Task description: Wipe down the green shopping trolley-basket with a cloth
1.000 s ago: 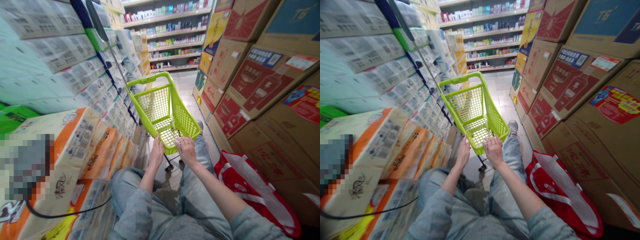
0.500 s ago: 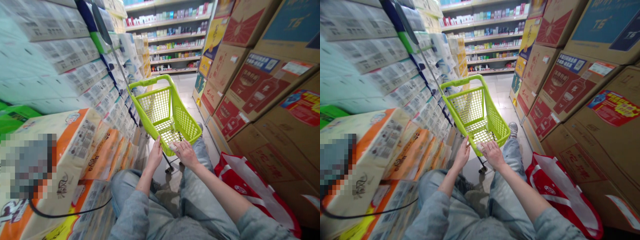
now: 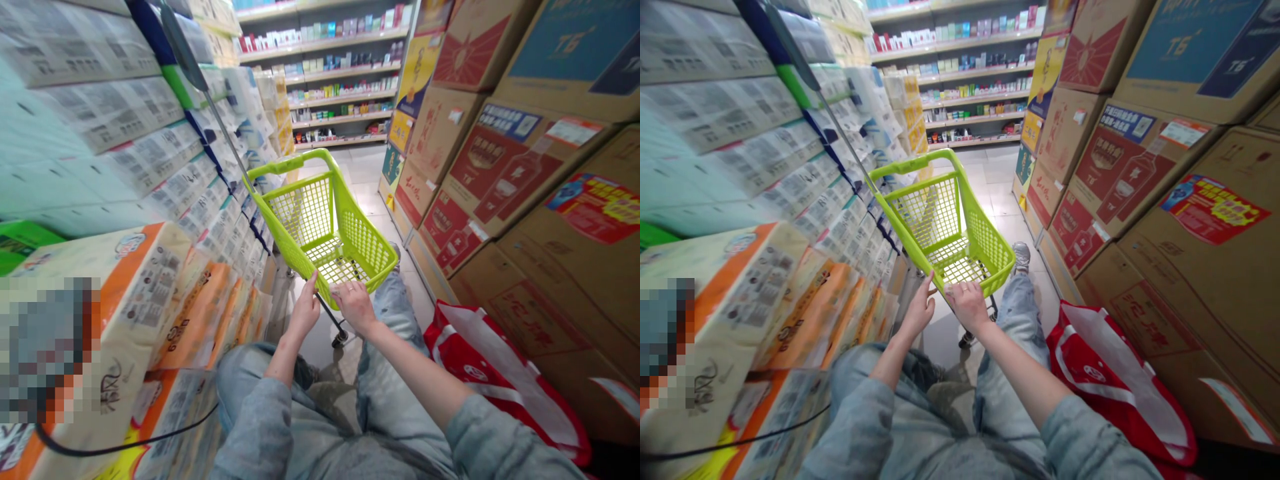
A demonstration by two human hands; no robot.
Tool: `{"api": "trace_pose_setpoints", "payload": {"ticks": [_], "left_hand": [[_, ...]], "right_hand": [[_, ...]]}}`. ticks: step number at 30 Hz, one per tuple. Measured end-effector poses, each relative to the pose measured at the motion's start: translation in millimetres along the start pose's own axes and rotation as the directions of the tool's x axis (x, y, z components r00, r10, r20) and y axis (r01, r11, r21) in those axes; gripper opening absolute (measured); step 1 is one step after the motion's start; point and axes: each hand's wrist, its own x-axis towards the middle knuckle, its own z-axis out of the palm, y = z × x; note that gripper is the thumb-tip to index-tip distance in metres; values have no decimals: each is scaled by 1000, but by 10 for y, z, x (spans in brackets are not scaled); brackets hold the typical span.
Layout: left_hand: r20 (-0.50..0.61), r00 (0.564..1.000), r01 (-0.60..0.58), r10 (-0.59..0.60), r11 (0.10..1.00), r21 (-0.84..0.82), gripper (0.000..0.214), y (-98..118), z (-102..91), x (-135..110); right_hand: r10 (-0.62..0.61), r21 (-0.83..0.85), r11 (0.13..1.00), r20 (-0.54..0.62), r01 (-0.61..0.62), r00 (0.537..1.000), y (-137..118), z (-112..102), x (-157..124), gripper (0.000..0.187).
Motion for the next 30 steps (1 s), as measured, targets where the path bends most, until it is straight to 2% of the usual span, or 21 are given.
{"api": "trace_pose_setpoints", "payload": {"ticks": [2,4,8,10,11,14,16,19,21,25,30], "left_hand": [[2,1000,-1,1,998,64,72,8,-32,-12],[-11,1000,-9,11,993,116,68,28,-32,-26],[-72,996,-43,61,975,220,60,94,1,-37],[-111,991,-44,79,956,291,53,134,-5,-25],[-130,988,-37,84,944,327,49,154,-17,-12],[-140,983,-52,122,904,423,42,200,-80,53],[-72,983,-115,170,870,480,40,216,-124,112],[41,981,-183,192,817,546,37,224,-170,190],[72,981,-188,180,800,570,35,230,-190,219],[96,981,-194,170,784,589,30,252,-225,226],[138,977,-213,163,777,592,27,261,-258,229]], "right_hand": [[9,20,1000,60,-10,998,26,-45,60,31],[67,30,997,141,-72,988,34,-96,158,37],[205,4,976,348,-220,915,45,-182,389,40],[208,2,974,405,-228,890,64,-200,452,40],[192,10,977,408,-214,893,76,-200,457,40],[88,61,992,309,-112,947,113,-155,365,40],[0,100,995,178,-19,984,130,-98,233,38],[-69,135,989,0,68,998,138,-13,-10,31],[-96,146,984,-77,106,992,141,31,-157,29],[-155,141,975,-128,172,980,211,102,-288,33],[-235,111,964,-75,242,969,508,144,-205,25]]}}
